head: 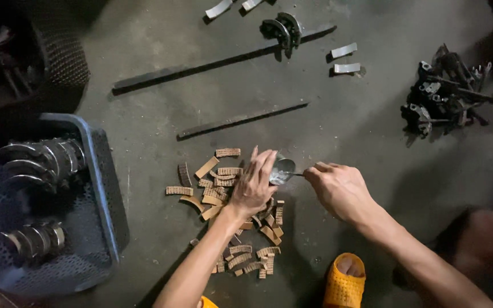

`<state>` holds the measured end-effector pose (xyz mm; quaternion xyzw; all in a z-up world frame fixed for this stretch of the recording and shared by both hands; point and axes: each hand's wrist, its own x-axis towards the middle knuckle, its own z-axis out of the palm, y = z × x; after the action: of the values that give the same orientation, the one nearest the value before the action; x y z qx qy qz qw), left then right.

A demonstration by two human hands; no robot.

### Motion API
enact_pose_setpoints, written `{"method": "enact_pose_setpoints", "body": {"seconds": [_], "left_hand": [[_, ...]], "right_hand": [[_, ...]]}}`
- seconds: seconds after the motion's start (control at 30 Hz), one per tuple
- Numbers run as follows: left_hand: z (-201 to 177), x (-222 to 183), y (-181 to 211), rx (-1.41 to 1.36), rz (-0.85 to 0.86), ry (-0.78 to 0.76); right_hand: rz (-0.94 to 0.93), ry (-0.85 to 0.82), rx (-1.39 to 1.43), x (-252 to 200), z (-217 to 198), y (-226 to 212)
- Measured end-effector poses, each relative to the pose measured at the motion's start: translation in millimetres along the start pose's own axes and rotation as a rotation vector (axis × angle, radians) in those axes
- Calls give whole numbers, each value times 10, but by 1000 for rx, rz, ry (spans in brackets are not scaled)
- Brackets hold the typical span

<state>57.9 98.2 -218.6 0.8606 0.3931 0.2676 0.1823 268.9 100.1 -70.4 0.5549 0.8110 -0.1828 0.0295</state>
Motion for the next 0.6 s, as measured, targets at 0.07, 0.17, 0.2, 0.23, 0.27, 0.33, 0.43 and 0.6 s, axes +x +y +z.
{"method": "enact_pose_setpoints", "body": {"seconds": [0.07,0.17,0.2,0.23,0.27,0.33,0.43,0.6], "left_hand": [[39,-71,-15,-22,5,28],[112,-209,-34,-61,22,80],[133,-267,-42,-76,33,100],[68,-240,0,-75,36,101],[-1,-218,42,-42,55,133],[-141,-161,138,-3,75,169],[-345,-81,277,78,146,365],[-652,-98,479,125,248,406]], "right_hand": [[30,33,-7,-127,-86,-55],[37,72,-54,-276,-126,-104],[13,77,-87,-314,-122,-120],[14,80,-88,-341,-120,-144],[0,110,-124,-365,-119,-173],[-20,145,-161,-426,-97,-224],[-63,146,-219,-508,-73,-303],[354,9,452,-625,-247,-555]]}}
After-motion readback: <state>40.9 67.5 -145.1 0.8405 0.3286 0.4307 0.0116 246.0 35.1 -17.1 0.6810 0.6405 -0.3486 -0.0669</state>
